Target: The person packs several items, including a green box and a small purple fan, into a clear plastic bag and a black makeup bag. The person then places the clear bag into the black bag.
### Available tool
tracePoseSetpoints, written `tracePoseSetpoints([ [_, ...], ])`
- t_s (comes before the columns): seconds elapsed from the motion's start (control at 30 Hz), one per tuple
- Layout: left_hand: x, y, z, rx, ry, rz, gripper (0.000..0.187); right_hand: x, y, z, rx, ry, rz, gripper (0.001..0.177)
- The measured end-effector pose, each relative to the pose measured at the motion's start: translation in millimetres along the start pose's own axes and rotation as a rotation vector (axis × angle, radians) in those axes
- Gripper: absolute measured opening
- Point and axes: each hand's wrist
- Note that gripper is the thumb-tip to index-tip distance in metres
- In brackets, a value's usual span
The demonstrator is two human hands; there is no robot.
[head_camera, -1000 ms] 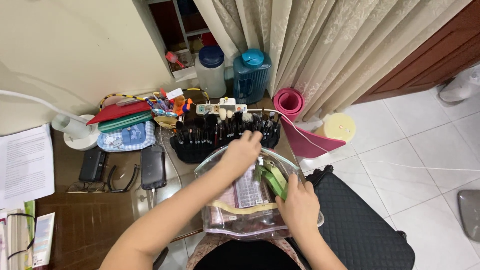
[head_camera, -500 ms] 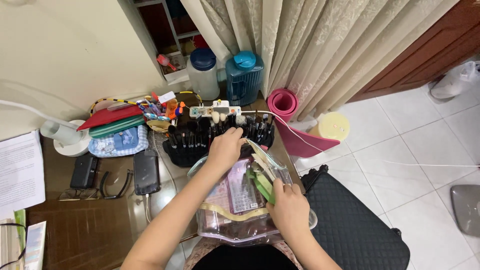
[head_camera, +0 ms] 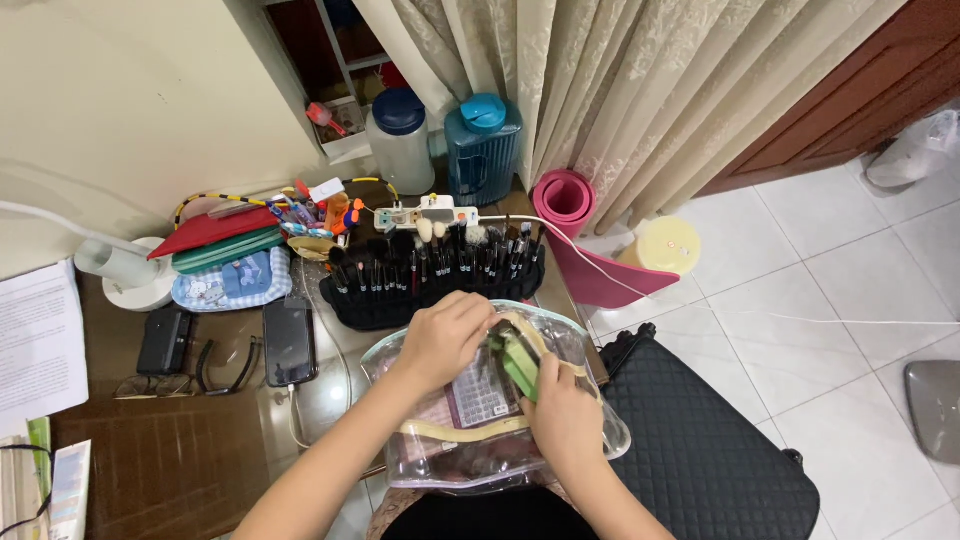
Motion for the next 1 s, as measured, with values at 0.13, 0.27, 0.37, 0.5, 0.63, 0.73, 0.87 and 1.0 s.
tracePoseSetpoints([
  [0.13,5.7,0.1,1.1,0.053,0.028,0.021,0.008,-1.9,12.8,3.9,-0.013,0.098,-0.014,0.054],
  [0.27,3.6,4.1,-2.7,0.064,0.053,0.065,0.006,-14.8,7.7,8.9,-0.033,0.187,-0.121,0.054],
  [0.37,4.7,11.1,-5.2,0.057,0.045,0.058,0.010,-24.1,11.5,22.9,-0.073,0.213,-0.144,0.061],
  [0.5,-10.6,3.9,8.9,-0.161,0.066,-0.012,0.023,-34.1,5.8,36.5,-0.209,0.156,-0.228,0.066],
  [0.63,-9.2,26.4,-5.4,-0.411,0.245,-0.041,0.018,-32.7,2.7,52.0,-0.378,0.037,-0.235,0.088],
  [0.73,-5.9,39.7,-17.9,-0.354,0.278,0.023,0.015,-33.6,-22.5,44.8,-0.178,0.088,-0.469,0.072],
  [0.87,-1.3,25.2,8.5,-0.154,0.164,0.032,0.012,-32.3,-8.6,40.0,-0.094,0.037,-0.388,0.065],
  [1.0,1.6,20.0,21.1,0.016,0.108,0.103,0.012,-32.2,0.3,34.0,-0.052,0.071,-0.374,0.063],
])
Point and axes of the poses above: each hand's wrist, its own x-axis away from the middle knuckle, its own y-axis out of the palm, z = x × y, and after that the axes turned 13 degrees about -y, right-handed
